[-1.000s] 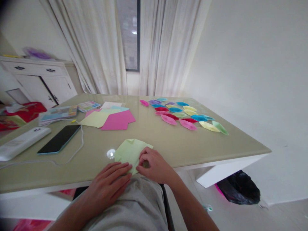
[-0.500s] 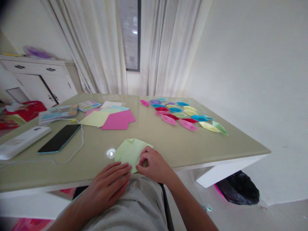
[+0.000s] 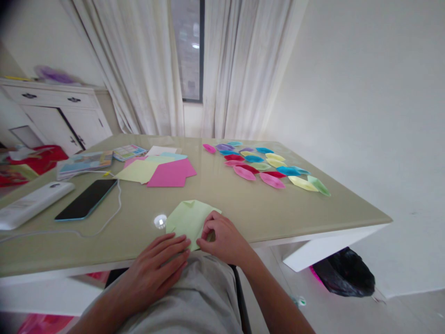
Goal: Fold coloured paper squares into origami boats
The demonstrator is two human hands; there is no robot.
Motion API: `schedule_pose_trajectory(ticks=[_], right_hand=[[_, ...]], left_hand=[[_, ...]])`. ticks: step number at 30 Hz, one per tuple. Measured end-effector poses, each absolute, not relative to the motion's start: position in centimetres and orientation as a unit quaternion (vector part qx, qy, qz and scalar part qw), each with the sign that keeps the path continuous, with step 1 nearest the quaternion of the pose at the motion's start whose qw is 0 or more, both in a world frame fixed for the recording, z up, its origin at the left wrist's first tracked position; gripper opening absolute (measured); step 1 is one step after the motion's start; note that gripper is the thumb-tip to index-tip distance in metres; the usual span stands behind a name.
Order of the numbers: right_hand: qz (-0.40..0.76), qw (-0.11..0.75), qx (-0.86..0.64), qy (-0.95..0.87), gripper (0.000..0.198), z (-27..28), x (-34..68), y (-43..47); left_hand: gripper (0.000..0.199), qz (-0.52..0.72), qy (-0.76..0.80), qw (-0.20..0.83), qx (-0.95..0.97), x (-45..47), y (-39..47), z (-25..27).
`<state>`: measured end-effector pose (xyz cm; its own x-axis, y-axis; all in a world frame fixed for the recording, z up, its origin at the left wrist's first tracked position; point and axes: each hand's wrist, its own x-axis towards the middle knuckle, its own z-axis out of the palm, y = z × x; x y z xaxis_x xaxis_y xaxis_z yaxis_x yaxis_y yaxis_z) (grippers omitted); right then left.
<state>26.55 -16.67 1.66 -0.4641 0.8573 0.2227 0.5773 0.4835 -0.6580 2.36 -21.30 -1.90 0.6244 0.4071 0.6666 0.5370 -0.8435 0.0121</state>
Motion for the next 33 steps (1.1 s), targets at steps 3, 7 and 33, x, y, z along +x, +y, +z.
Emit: schedule_pose_trajectory(ticks=[3,7,33], right_hand=[[0.254,0.276,-0.436,-0.818,0.017,1.7,26.6,-16.6],[0.252,0.272,-0.440,-0.818,0.018,1.7,26.6,-16.6],[0.241,0.276,-0.429,-0.825,0.020,1.5,26.7,-16.5]], left_hand=[[0.023,-0.345,-0.263,0.095,-0.896,2.4,-21.3,-1.8],[0.023,-0.351,-0.265,0.092,-0.893,2.4,-21.3,-1.7],[0.026,-0.308,-0.320,0.101,-0.890,3.7,-21.0,-2.6]])
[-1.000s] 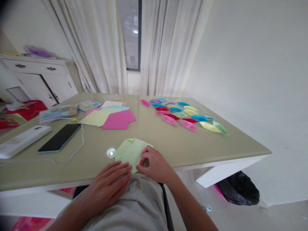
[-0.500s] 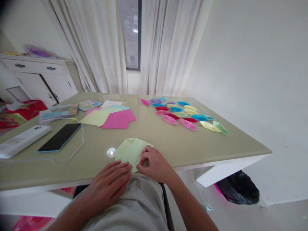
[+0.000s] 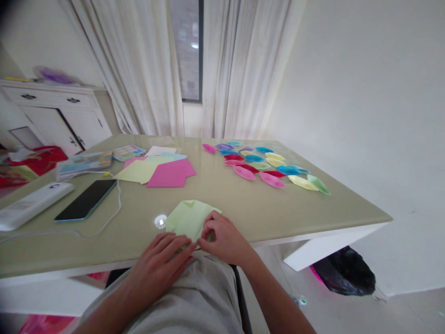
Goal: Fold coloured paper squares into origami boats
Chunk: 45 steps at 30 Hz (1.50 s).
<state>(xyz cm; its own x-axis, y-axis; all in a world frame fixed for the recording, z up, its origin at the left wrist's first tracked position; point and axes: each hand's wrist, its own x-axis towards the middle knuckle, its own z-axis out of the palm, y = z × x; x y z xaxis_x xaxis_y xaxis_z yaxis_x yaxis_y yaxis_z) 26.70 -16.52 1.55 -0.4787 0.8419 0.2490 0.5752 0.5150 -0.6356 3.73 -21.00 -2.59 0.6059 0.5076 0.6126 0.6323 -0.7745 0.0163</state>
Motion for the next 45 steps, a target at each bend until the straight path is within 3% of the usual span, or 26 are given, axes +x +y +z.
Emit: schedule_pose_trajectory(ticks=[5,10,16,25,32,45], right_hand=[[0.196,0.298,-0.417,-0.836,0.021,1.0,26.7,-17.4],[0.008,0.341,-0.361,-0.868,0.010,-1.4,27.2,-20.1],[-0.065,0.381,-0.332,-0.860,0.021,-3.5,27.8,-21.3],[-0.077,0.411,-0.324,-0.849,0.016,-4.0,28.2,-20.8],[-0.055,0.428,-0.343,-0.834,0.016,-4.2,27.8,-21.2],[-0.042,0.409,-0.354,-0.840,0.016,-3.6,27.2,-21.8]], left_hand=[[0.022,-0.313,-0.308,0.096,-0.893,4.1,-20.6,-2.4],[0.032,-0.322,-0.289,0.118,-0.894,4.2,-20.6,-1.9],[0.036,-0.312,-0.288,0.154,-0.892,4.3,-20.7,-2.0],[0.038,-0.307,-0.274,0.178,-0.894,3.4,-21.3,-2.2],[0.022,-0.301,-0.304,0.151,-0.891,3.6,-21.3,-2.2],[0.033,-0.300,-0.290,0.163,-0.894,2.2,-20.6,-2.0]])
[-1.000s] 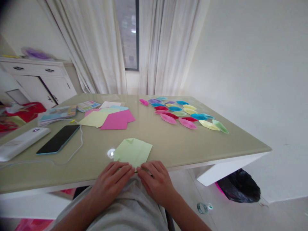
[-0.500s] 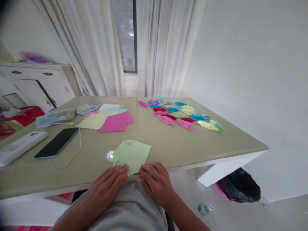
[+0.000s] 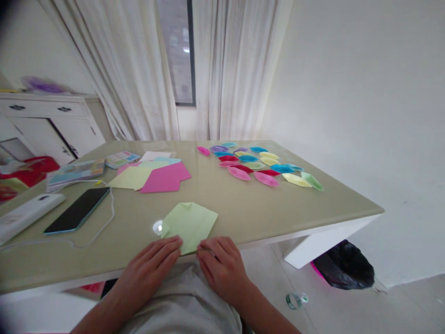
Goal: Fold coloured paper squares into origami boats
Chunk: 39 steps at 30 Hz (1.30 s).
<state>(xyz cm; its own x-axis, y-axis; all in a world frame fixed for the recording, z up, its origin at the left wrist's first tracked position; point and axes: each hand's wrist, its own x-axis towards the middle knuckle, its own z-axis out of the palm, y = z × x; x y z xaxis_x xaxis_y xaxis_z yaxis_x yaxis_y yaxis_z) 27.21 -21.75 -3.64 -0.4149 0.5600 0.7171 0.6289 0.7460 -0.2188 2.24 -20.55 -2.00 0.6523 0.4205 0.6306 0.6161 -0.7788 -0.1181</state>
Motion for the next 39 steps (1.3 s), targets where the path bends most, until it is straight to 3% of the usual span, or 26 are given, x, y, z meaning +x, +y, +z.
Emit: schedule_pose_trajectory(ticks=[3,7,14,23,31,39], right_hand=[[-0.050,0.397,-0.361,-0.842,0.017,-3.3,25.6,-22.4],[-0.038,0.369,-0.375,-0.850,0.020,-2.6,23.4,-22.7],[-0.025,0.335,-0.394,-0.856,0.039,-2.1,26.5,-21.0],[0.037,0.332,-0.368,-0.868,0.030,-2.3,26.3,-21.2],[0.033,0.337,-0.359,-0.870,0.026,-2.7,26.5,-21.2],[0.023,0.389,-0.326,-0.862,0.014,-3.1,26.1,-21.2]], left_hand=[[0.028,-0.307,-0.319,0.157,-0.883,1.8,-20.4,-2.1],[0.038,-0.298,-0.319,0.147,-0.888,1.9,-20.4,-2.2],[0.037,-0.239,-0.338,0.114,-0.903,-1.1,-19.4,-1.7],[0.035,-0.287,-0.330,0.106,-0.893,2.8,-20.3,-2.1],[0.019,-0.372,-0.308,-0.012,-0.876,1.1,-20.2,-1.4],[0.012,-0.344,-0.423,-0.076,-0.835,2.8,-19.8,-0.6]])
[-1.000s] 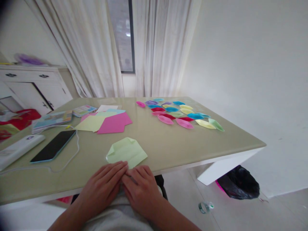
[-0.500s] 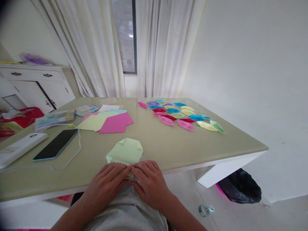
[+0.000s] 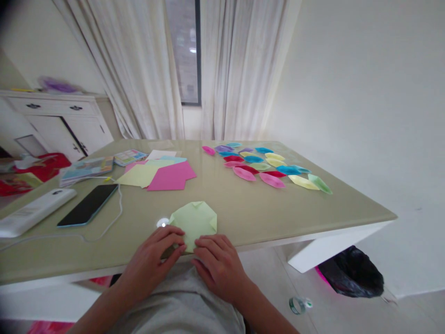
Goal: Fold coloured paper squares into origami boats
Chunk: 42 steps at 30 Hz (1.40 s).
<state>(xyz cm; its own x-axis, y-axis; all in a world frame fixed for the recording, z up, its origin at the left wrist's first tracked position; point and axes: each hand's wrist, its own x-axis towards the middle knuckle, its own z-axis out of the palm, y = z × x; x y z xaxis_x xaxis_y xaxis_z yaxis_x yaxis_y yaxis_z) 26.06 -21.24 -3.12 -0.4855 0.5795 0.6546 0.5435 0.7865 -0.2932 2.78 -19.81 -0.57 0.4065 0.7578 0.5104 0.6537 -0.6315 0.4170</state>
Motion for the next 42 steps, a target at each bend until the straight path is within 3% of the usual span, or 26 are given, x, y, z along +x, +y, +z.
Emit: schedule_pose_trajectory(ticks=[4,9,19,30,34,42], right_hand=[[0.010,0.429,-0.330,-0.841,0.011,-3.5,25.7,-21.2],[-0.028,0.421,-0.316,-0.850,0.018,-3.7,25.6,-21.1],[-0.074,0.427,-0.300,-0.850,0.014,-3.9,25.6,-20.9],[-0.067,0.426,-0.309,-0.847,0.016,-3.4,25.4,-21.3],[-0.064,0.427,-0.322,-0.843,0.013,-3.4,25.1,-21.6],[-0.057,0.414,-0.334,-0.845,0.014,-3.4,24.9,-21.9]], left_hand=[[0.008,0.343,0.445,0.085,0.823,3.0,-19.7,-0.3],[0.006,0.334,0.468,0.110,0.811,2.8,-19.7,-0.4],[0.008,0.324,0.494,0.145,0.794,3.0,-19.4,-0.8],[0.002,0.317,0.500,0.149,0.792,3.1,-19.4,-0.8],[0.007,0.309,0.470,0.103,0.820,2.9,-19.6,-1.3],[0.034,0.324,0.314,-0.114,0.885,2.7,-21.5,-2.1]])
